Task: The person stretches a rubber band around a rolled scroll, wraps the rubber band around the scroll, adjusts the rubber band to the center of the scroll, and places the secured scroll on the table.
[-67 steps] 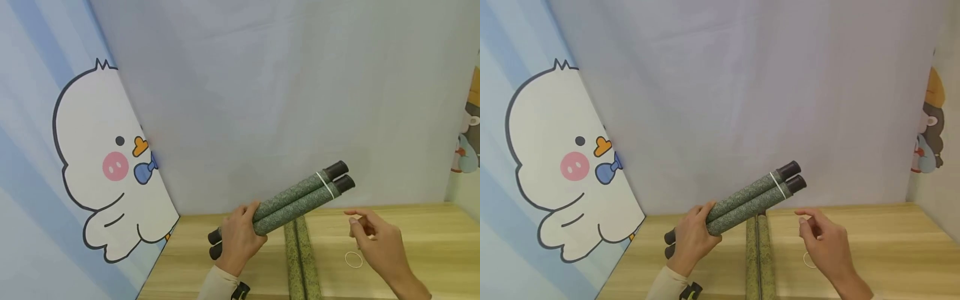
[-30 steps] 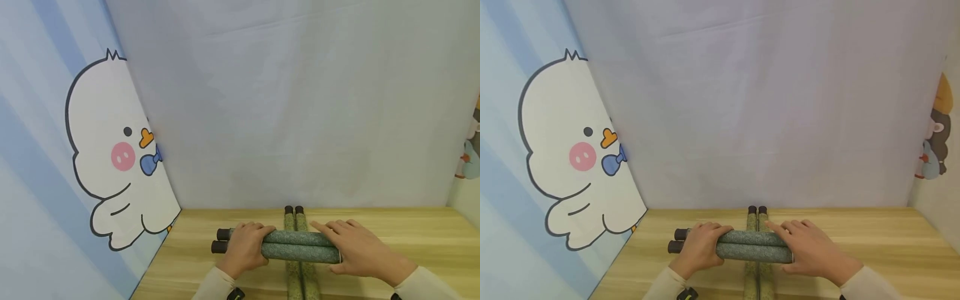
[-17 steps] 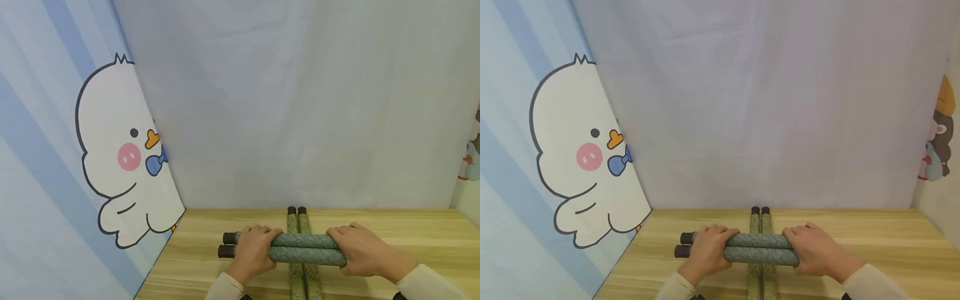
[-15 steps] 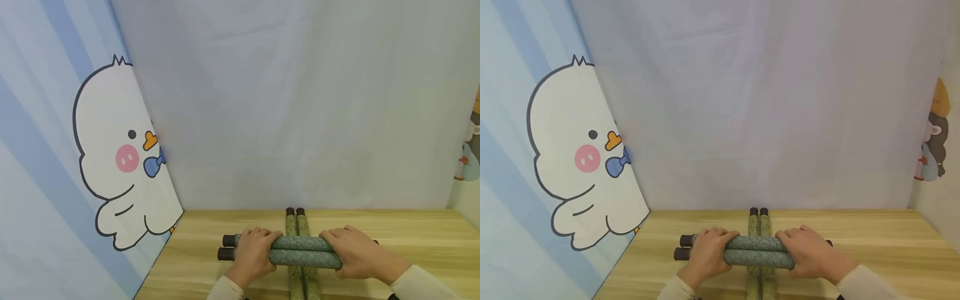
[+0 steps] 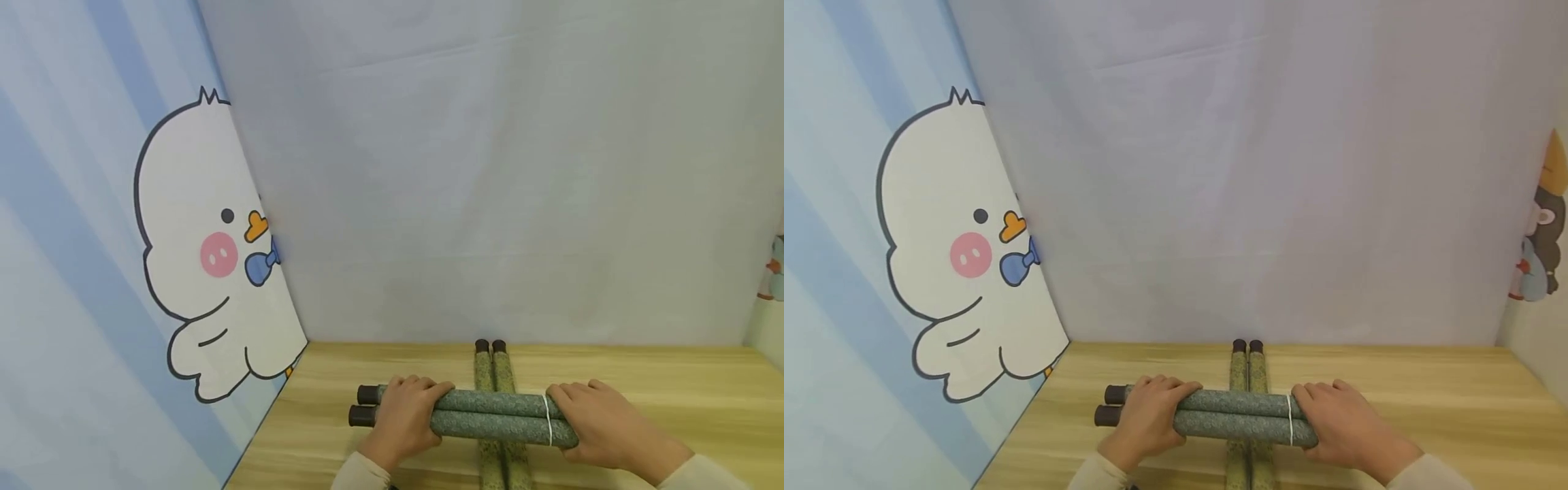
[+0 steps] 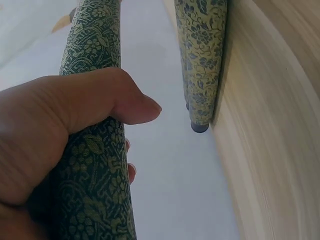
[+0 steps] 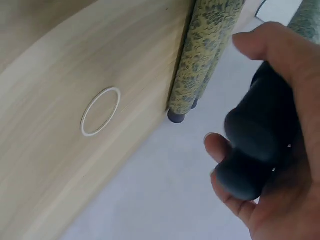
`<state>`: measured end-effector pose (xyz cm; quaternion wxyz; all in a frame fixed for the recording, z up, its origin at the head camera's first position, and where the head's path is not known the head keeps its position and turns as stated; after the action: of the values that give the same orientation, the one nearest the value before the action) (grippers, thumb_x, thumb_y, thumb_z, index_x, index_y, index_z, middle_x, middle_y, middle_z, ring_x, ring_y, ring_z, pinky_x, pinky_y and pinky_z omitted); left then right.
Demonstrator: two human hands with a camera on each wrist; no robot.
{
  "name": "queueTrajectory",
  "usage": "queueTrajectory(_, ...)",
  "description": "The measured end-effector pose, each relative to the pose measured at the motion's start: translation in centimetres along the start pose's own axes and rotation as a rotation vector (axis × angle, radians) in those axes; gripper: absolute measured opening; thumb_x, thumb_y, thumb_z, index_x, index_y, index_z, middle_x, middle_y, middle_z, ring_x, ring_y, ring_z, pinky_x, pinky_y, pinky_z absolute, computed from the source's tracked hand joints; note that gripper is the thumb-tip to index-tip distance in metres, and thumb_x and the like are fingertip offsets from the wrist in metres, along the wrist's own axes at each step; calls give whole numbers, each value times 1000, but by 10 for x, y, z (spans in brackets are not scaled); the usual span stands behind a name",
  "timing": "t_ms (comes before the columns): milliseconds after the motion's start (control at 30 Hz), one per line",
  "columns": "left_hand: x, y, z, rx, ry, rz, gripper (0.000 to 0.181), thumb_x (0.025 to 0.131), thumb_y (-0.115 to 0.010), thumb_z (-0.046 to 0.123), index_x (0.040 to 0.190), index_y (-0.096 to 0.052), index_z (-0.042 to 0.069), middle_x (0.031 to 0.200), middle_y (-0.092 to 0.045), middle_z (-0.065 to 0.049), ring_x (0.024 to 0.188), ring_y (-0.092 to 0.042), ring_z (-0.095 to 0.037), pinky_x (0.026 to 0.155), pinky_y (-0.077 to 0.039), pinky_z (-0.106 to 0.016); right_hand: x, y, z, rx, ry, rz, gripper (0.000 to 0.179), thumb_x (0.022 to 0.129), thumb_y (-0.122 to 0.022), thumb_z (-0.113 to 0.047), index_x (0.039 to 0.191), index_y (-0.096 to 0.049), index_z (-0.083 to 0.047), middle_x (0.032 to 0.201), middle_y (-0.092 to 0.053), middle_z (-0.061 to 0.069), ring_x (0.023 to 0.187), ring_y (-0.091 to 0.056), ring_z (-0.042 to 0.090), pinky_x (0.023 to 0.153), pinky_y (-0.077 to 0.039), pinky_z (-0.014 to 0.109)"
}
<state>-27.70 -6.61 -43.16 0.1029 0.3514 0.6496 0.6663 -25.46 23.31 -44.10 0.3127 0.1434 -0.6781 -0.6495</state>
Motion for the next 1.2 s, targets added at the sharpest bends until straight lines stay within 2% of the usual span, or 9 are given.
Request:
queueTrajectory(67,1,0,4,-3,-23,9,84,59,-99,42,135,-65,28,112,-70,6,97,-65,-16,81,-50,-38,-3,0,-4,-10,6,20,72,65,-91,-50,112,-55,-9,99,-64,-1,89,-66,23,82,-52,56)
queueTrajectory(133,1,0,6,7,-23,6,84,59,-99,43,135,-65,29,112,-70,7,98,-65,-15,82,-51,-38,-2,2,-8,-11,8,42,68,63,-91,-48,107,-54,-12,92,-60,-7,79,-63,16,75,-53,49)
queueTrajectory(300,-1,3,8,19,-10,13,84,59,-99,44,134,-65,29,112,-69,7,99,-64,-15,84,-50,-39,12,10,-20,4,47,33,66,64,-90,-48,107,-55,-12,89,-58,-10,71,-55,8,65,-51,41)
queueTrajectory(467,-4,7,7,15,-32,33,84,59,-99,44,135,-65,29,112,-69,7,99,-64,-15,84,-50,-39,19,12,-33,23,65,-18,75,69,-88,-49,122,-58,-5,102,-63,-2,83,-62,15,72,-54,44)
queueTrajectory(567,-7,11,1,11,-23,25,85,59,-98,45,136,-65,31,113,-69,8,100,-64,-14,85,-51,-40,15,13,-37,-2,44,13,86,71,-86,-49,137,-55,-3,110,-65,3,94,-66,22,78,-55,46)
queueTrajectory(667,-12,17,-7,0,-14,46,86,58,-99,43,136,-65,31,114,-69,9,100,-64,-14,86,-51,-40,10,17,-37,-35,22,56,93,70,-87,-49,143,-52,-3,111,-66,4,93,-65,22,77,-55,45)
queueTrajectory(867,-19,27,-18,41,-14,117,87,60,-97,50,136,-62,29,114,-67,9,101,-63,-14,87,-50,-40,3,35,-30,-64,-6,151,83,63,-89,-45,128,-62,-2,111,-68,7,98,-66,27,83,-55,49)
queueTrajectory(1033,-22,26,-24,52,-8,124,85,61,-96,51,135,-62,26,112,-67,8,100,-62,-15,84,-51,-42,4,44,-25,-121,7,187,82,61,-89,-49,124,-63,-3,105,-68,3,94,-66,23,81,-52,46)
queueTrajectory(1200,-21,22,-21,30,-13,111,84,62,-95,53,135,-64,25,112,-67,7,99,-62,-15,77,-50,-42,9,40,-26,-58,-46,83,76,62,-91,-51,115,-60,-7,99,-66,1,91,-65,23,82,-51,50)
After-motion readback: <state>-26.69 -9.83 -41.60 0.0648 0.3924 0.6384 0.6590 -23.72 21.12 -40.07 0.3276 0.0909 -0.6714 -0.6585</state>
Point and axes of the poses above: each hand's wrist, its own x-axis towards the middle knuckle, its own y-axis out of the back of the hand, z = x × y, the point moved 3 cm from there along x, towards the middle knuckle
